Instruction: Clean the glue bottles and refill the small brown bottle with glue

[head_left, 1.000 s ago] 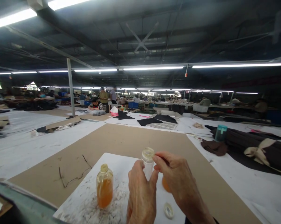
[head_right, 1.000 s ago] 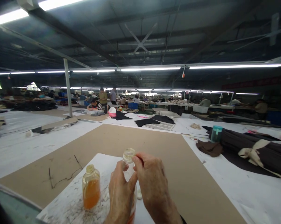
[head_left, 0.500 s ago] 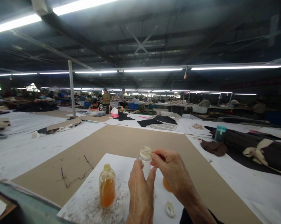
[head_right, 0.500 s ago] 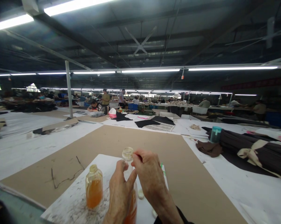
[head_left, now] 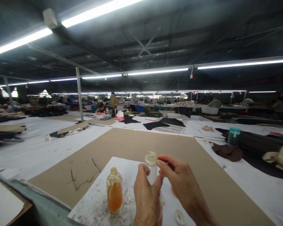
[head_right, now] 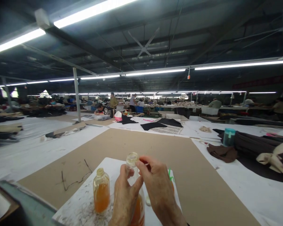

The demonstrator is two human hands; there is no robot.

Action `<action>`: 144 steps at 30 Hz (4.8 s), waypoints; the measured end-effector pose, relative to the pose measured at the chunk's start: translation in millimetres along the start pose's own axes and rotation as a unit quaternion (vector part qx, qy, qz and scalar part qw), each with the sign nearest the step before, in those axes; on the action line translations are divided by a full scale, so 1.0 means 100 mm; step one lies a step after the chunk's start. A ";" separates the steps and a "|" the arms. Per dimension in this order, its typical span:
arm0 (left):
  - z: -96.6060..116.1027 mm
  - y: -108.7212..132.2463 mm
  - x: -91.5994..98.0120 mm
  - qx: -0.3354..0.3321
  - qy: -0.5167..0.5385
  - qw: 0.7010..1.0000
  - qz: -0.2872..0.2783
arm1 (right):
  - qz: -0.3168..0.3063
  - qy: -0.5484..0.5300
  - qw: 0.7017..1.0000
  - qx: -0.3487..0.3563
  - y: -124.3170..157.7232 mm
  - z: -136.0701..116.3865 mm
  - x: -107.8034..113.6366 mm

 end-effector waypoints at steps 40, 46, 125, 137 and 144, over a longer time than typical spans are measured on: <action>-0.09 -0.10 -0.04 -0.024 0.024 0.999 -0.024 | 0.081 0.224 0.955 0.179 -0.05 -0.07 -0.08; -0.06 -0.07 -0.04 -0.020 0.039 0.998 -0.036 | 0.099 0.179 0.964 0.172 -0.08 0.06 -0.08; -0.09 -0.07 -0.03 0.001 0.092 0.995 -0.033 | 0.226 0.133 0.891 0.370 -0.04 0.34 -0.24; -0.06 -0.06 -0.03 0.013 0.057 0.997 -0.044 | 0.169 0.002 0.957 0.234 0.00 0.36 -0.20; -0.07 -0.06 -0.03 0.004 0.077 0.996 -0.054 | 0.164 -0.031 0.962 0.218 0.02 0.35 -0.20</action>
Point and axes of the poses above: each hand's wrist, its own y-axis away from the middle knuckle, its own x-axis out of the back of the hand, z = x × y, the point moved 1 cm from there along -y, towards the middle knuckle, and after that the axes turned 7 degrees about z, right-handed, at the moved point
